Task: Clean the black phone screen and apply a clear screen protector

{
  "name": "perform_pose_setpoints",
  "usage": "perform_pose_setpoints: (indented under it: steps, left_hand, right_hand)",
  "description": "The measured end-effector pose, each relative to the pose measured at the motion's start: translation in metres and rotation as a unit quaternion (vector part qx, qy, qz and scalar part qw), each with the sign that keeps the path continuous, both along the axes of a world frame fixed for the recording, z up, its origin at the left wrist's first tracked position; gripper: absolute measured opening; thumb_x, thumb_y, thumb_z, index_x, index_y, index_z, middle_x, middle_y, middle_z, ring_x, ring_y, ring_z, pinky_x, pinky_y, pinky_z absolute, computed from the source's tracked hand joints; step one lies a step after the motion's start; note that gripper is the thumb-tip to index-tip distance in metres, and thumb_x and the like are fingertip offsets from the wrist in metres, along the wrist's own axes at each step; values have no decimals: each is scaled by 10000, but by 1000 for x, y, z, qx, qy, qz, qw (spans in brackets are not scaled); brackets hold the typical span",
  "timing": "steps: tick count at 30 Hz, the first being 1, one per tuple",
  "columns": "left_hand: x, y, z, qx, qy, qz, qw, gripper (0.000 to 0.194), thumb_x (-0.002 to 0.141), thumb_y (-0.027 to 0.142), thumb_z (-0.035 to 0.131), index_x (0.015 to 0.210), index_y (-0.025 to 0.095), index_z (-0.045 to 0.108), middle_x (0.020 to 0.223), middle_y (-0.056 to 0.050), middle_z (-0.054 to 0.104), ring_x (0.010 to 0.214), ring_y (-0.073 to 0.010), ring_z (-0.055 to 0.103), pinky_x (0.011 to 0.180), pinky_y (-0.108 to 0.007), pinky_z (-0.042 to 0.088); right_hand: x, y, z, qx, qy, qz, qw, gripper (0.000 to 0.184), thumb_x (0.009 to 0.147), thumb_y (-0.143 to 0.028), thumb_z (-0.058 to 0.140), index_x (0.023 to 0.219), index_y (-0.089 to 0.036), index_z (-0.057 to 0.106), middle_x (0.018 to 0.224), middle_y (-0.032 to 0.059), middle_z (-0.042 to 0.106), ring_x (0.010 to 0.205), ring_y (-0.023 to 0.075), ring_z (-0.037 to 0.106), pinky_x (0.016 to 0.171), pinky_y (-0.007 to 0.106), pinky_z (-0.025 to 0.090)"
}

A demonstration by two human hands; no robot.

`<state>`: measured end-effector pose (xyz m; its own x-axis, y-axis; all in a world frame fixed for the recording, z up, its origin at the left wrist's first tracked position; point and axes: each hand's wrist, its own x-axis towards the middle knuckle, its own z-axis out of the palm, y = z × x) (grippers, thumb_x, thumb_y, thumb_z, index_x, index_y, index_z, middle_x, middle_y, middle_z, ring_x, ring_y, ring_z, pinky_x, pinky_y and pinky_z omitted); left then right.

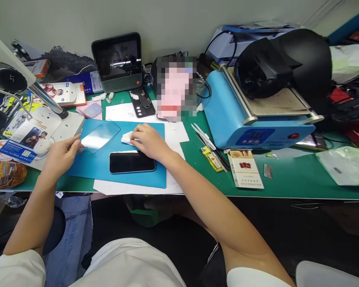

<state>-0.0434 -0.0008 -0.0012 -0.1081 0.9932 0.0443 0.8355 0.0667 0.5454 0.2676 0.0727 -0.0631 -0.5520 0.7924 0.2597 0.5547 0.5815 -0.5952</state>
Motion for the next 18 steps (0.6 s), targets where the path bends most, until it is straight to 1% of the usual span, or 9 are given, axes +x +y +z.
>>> perform_pose_setpoints:
  steps: [3,4,6,8,9,12,14,16,18]
  left_hand:
    - [1,-5,-2,-1,85,-23,996,469,1016,475,499,1292,205,765,1014,-98,826,974,-343,765,858,-420,561]
    - [3,-7,-3,0,107,-36,994,476,1017,489,504,1310,209,754,1037,-104,821,987,-350,757,851,-423,557]
    - [8,-10,-5,6,136,-62,989,476,1026,502,504,1324,213,737,1024,-106,801,958,-338,741,829,-416,553]
    - [15,-14,-9,26,141,-90,986,472,1042,501,496,1335,202,716,1018,-108,770,956,-319,718,854,-420,553]
    - [19,-17,-12,42,136,-109,984,472,1049,499,496,1341,193,705,1046,-116,754,991,-318,706,888,-431,552]
    - [33,-26,-24,82,98,-190,973,478,1053,489,533,1391,176,662,1211,-151,707,1163,-335,653,997,-466,536]
    - [42,-30,-32,92,74,-235,965,453,1054,471,553,1405,201,647,1239,-146,699,1183,-328,640,1005,-472,542]
    - [50,-30,-37,97,60,-257,960,415,1058,450,552,1390,222,652,1220,-135,706,1150,-317,648,985,-475,553]
    - [58,-31,-33,110,47,-264,957,380,1065,426,533,1364,232,664,1192,-130,717,1103,-306,663,966,-484,561]
  right_hand:
    - [4,-1,2,10,19,-12,1000,260,1013,-371,544,918,-244,749,1010,104,734,1000,305,633,863,468,522]
    - [6,-2,3,6,26,-25,999,263,1017,-381,531,935,-246,741,989,98,745,972,300,644,842,456,521]
    - [10,-5,7,-10,35,-50,998,262,1020,-392,511,969,-246,722,960,87,761,903,285,663,785,425,515]
    - [14,-11,11,-20,34,-60,997,257,1028,-395,495,985,-248,701,953,77,768,850,270,672,741,402,503]
    - [15,-15,12,-19,30,-60,998,253,1033,-394,489,985,-250,692,943,73,767,831,265,673,726,395,499]
    - [16,-31,16,-6,7,-41,999,251,1053,-378,476,977,-250,677,908,72,759,811,260,684,728,398,514]
    - [15,-43,16,7,-9,-4,1000,249,1062,-349,472,982,-249,686,942,83,777,861,271,713,774,420,550]
    - [14,-53,13,25,-12,39,999,256,1068,-305,463,1020,-247,707,1069,101,804,1004,293,745,873,464,587]
    - [13,-61,8,48,-2,62,997,270,1067,-266,460,1084,-246,729,1193,108,805,1141,307,745,967,513,599]
